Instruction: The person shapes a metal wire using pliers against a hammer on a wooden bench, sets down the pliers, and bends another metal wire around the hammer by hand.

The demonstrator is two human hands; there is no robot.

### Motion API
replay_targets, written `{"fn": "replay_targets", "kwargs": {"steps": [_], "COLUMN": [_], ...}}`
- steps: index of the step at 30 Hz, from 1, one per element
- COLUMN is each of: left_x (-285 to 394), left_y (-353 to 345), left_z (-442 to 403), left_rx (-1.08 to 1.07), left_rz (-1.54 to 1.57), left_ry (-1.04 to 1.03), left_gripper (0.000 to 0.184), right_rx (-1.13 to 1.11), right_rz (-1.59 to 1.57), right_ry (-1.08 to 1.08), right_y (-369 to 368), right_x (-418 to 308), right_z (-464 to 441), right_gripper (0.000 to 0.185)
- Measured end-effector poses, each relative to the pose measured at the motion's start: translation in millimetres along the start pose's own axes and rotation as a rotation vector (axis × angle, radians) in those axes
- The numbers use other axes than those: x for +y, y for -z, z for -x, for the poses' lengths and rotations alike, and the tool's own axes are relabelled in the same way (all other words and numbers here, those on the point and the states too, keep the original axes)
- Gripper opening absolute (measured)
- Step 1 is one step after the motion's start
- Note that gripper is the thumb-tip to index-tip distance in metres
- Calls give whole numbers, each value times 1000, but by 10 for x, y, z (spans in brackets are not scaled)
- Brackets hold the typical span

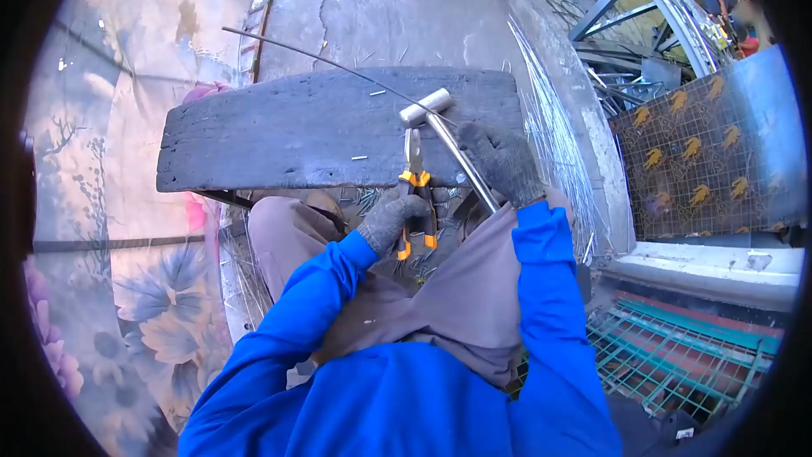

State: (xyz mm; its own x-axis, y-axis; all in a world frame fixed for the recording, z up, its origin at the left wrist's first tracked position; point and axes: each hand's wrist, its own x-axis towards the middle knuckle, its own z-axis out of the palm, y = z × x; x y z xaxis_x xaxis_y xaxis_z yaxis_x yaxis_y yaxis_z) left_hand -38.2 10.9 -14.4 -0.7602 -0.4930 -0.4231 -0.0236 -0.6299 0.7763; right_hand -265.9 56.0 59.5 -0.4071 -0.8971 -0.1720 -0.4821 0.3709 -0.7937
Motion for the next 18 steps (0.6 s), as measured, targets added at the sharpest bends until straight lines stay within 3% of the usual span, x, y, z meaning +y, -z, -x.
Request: {"fn": "replay_targets", "kwargs": {"steps": [2,3,4,6,7,11,13,17,18], "left_x": [163,76,82,120,185,14,122,333,287], "left_y": [-42,-56,-69,-74,-98,-112,-130,-155,-153], "left_z": [91,65,63,101,123,20,50,121,98], "left_rx": [-14,-20,-21,-89,-87,-80,-77,-65,-71], "left_rz": [-109,-11,-2,-151,-277,-251,-259,-150,-130], "left_ry": [108,80,77,119,142,121,130,146,144], "left_gripper": [32,30,30,30,30,31,29,30,30], "right_rx": [252,168,162,98,111,161,151,75,98], "right_rz": [465,113,121,69,270,338,192,23,18], "right_ry": [704,522,524,186,332,424,154,54,135], "right_y": [-29,-16,-10,-9,-15,-9,-15,5,-9], "right_x": [530,388,278,152,275,133,9,-10,-20], "right_z": [-179,-106,-76,-52,-85,-60,-31,43,66], "right_gripper": [31,30,30,27,27,32,32,31,28]}}
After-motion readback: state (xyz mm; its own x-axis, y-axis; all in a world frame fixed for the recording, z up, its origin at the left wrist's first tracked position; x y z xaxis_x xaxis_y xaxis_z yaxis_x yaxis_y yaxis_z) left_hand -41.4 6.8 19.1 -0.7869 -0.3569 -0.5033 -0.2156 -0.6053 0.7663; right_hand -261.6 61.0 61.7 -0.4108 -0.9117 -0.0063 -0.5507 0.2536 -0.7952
